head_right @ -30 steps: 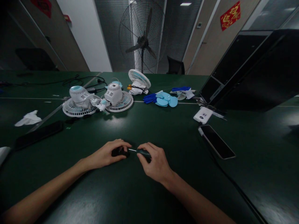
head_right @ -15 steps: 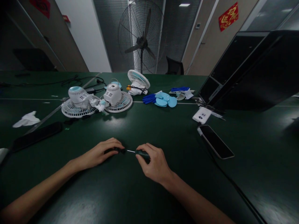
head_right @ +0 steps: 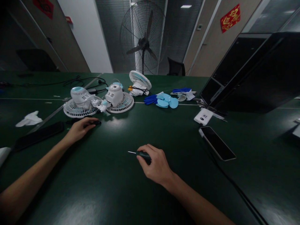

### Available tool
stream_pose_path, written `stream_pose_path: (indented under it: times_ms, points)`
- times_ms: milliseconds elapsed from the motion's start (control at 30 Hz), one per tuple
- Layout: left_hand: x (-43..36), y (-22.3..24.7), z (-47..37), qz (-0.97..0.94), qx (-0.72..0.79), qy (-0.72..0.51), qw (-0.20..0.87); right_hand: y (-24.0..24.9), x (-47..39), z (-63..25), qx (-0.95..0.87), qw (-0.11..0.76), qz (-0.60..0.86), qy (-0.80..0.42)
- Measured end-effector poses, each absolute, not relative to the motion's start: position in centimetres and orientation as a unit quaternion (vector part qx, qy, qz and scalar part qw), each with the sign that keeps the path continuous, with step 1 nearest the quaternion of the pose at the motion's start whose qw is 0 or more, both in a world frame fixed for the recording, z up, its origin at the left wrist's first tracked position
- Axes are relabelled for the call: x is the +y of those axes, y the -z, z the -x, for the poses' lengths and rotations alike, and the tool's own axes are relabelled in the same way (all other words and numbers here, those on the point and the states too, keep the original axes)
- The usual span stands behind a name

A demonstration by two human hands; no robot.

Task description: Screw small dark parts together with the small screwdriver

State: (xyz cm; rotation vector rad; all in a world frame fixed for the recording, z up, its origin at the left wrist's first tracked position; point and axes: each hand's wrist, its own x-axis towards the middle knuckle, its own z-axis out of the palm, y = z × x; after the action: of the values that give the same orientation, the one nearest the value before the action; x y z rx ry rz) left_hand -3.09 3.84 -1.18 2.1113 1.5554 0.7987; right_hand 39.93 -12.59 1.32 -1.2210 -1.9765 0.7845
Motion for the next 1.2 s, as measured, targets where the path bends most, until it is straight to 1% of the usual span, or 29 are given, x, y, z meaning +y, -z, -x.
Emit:
stream_pose_path:
  times_ms: [200,367,567,667,800,867,1000,1200]
  points:
    - [3.4,0.2,4.1,-0.720,0.625,-0.262,0.147,-1.3,-12.6,-40.1,-0.756,0.334,0.461,-0.322]
    - [3.3,-0.2,5.0,-0.730,0.622,-0.237,0.157,-1.2,-12.7,-40.1,-0.754,0.340,0.458,-0.327]
    - [3.2,-0.2,4.9,-0.723,0.628,-0.243,0.156,-1.4,-12.8,-40.1,-0.753,0.342,0.454,-0.333]
    - [3.1,-0.2,4.4,-0.707,0.634,-0.266,0.164,-1.5,-12.7,-40.1,-0.754,0.340,0.457,-0.327]
    - [3.1,0.0,2.9,-0.666,0.636,-0.340,0.190,-1.4,-12.6,-40.1,-0.760,0.340,0.461,-0.308]
    - [3.2,0.1,2.0,-0.672,0.620,-0.364,0.179,-1.3,-12.6,-40.0,-0.761,0.341,0.461,-0.303]
    - [3.2,0.2,0.8,-0.708,0.589,-0.365,0.135,-1.3,-12.6,-39.9,-0.759,0.347,0.457,-0.309]
    - [3.2,0.6,0.4,-0.689,0.586,-0.398,0.151,-1.5,-12.5,-39.9,-0.755,0.340,0.456,-0.325]
